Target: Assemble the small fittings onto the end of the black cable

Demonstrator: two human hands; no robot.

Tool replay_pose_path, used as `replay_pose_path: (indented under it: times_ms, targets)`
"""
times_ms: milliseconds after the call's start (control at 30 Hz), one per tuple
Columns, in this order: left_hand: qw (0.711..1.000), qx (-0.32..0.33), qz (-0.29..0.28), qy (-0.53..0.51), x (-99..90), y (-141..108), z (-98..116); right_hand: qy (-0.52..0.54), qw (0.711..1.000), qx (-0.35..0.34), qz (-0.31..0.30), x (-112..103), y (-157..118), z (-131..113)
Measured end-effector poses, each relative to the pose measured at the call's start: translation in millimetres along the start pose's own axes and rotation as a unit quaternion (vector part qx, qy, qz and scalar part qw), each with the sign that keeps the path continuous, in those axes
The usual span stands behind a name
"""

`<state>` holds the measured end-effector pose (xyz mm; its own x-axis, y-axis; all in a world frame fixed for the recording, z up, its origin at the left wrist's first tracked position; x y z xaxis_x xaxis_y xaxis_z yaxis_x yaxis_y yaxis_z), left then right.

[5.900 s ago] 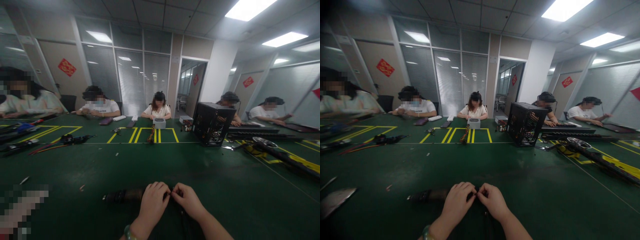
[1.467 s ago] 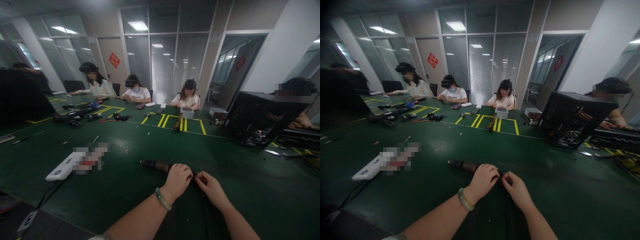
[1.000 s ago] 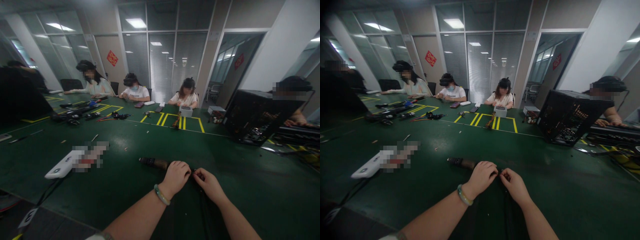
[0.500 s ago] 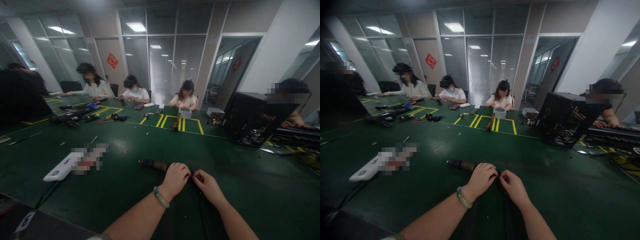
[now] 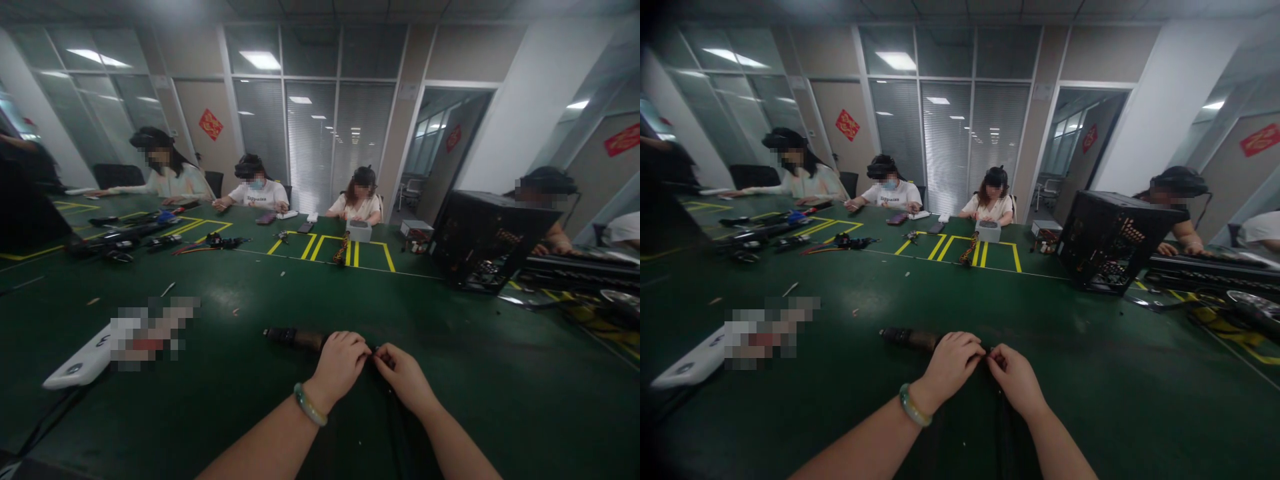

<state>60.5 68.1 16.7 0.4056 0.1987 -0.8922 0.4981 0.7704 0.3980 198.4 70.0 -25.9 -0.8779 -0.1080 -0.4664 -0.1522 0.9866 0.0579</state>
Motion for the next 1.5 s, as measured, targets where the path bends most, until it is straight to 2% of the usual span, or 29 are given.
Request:
replay_pose_path:
  times_ms: [267, 500, 967, 1233, 1367, 1500]
  targets:
    - [1.000, -0.022, 0.007, 0.001, 2.1, 1, -3, -0.008, 1.000, -0.002, -0.001, 2, 2, 4]
    - [1.000, -0.003, 0.007, 0.011, 2.6, 1, 0, -0.005, 1.000, -0.005, -0.004, 1, 2, 4]
    - [1.000, -0.015, 0.002, 0.008, 3.5, 1, -2, 0.027, 1.000, 0.002, 0.001, 0, 1, 7]
    - [1.000, -0.022, 0.007, 0.007, 5.3, 1, -4, 0.010, 1.000, 0.004, -0.003, 3, 1, 0]
    - [1.000, -0.021, 0.010, 0.012, 7.8, 2, -4, -0.006, 1.000, 0.002, 0.021, 4, 3, -2]
    - [1.000, -0.022, 0.012, -0.004, 8.7, 3, -5, -0.066, 0.997, 0.016, 0.041, 6, 4, -4]
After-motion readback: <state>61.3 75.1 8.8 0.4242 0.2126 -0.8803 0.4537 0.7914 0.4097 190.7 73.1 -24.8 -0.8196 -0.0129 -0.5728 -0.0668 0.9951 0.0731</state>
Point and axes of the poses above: each hand's wrist, its own y-axis towards the middle knuckle, its own x-axis out of the palm, z = x × y, the point moved 8 cm from there along y, towards the middle knuckle, and after that the axes turned 12 degrees about y, right-handed, at the moved point
